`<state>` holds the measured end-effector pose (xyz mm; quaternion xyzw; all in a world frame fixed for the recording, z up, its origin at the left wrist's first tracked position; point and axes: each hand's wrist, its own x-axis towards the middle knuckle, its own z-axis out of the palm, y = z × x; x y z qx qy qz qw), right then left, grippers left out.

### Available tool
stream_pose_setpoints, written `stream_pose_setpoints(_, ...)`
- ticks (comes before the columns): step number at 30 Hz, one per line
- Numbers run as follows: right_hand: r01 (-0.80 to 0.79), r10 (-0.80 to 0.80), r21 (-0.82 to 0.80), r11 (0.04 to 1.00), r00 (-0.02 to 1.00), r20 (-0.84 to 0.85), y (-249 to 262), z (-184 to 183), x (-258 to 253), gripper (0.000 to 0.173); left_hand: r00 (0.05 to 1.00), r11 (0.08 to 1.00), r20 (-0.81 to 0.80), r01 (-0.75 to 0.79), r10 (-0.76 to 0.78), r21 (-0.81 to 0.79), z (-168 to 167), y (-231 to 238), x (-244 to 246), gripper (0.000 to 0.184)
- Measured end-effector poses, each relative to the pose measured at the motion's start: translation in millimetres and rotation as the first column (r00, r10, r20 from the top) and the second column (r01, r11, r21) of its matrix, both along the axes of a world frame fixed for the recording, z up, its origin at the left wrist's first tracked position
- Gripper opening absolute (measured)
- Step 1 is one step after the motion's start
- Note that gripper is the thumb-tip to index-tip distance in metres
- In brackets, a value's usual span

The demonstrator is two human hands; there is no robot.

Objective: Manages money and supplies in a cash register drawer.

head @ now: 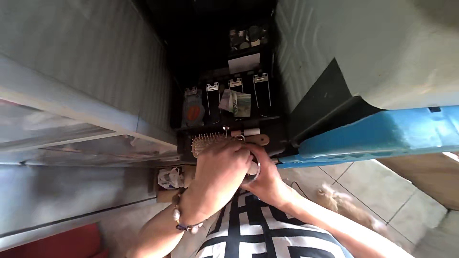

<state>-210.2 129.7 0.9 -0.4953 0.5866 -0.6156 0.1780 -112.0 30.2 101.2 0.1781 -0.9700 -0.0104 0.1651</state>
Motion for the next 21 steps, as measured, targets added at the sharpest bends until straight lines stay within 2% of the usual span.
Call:
stream_pose_setpoints(2, -0.035, 0.034, 0.026, 0.999, 0.998, 0.055, 3, 0, -4, 0.079, 0.997, 0.977, -0.08, 0.006, 0.012, 0.213, -2, -9, 9, 0.021)
stream_pose_setpoints(5, -0.072, 0.065, 0.043, 0.996, 0.986, 0.154, 7, -1, -8, 0.083, 0.991, 0.855, -0.131, 0.066, 0.003, 0.515, 1, -26, 25, 0.025)
stream_pose_setpoints(7, -0.079, 0.071, 0.039, 0.996, 0.982, 0.174, 8, -2, -8, 0.085, 0.989, 0.801, -0.146, 0.099, -0.014, 0.591, 1, -33, 27, 0.025)
stream_pose_setpoints(12, -0.104, 0.105, -0.014, 0.994, 0.977, 0.187, 11, -3, -8, 0.085, 0.984, 0.752, -0.175, 0.14, -0.034, 0.644, 1, -37, 24, 0.023)
stream_pose_setpoints(15, -0.102, 0.108, -0.04, 0.994, 0.98, 0.17, 13, -4, -7, 0.084, 0.951, 0.654, -0.296, 0.283, -0.095, 0.701, -2, -40, 27, 0.022)
stream_pose_setpoints(16, -0.102, 0.109, -0.051, 0.993, 0.98, 0.168, 13, -5, -7, 0.083, 0.924, 0.637, -0.366, 0.347, -0.109, 0.688, -4, -39, 29, 0.021)
stream_pose_setpoints(17, -0.1, 0.109, -0.061, 0.993, 0.98, 0.166, 14, -6, -7, 0.084, 0.89, 0.674, -0.437, 0.403, -0.131, 0.619, -5, -37, 31, 0.02)
stream_pose_setpoints(19, -0.091, 0.102, -0.074, 0.993, 0.983, 0.154, 15, -6, -7, 0.084, 0.811, 0.825, -0.52, 0.472, -0.267, 0.313, -7, -32, 36, 0.013)
stream_pose_setpoints(21, -0.09, 0.1, -0.076, 0.993, 0.984, 0.149, 16, -6, -7, 0.084, 0.768, 0.869, -0.48, 0.494, -0.424, 0.023, -13, -31, 43, 0.009)
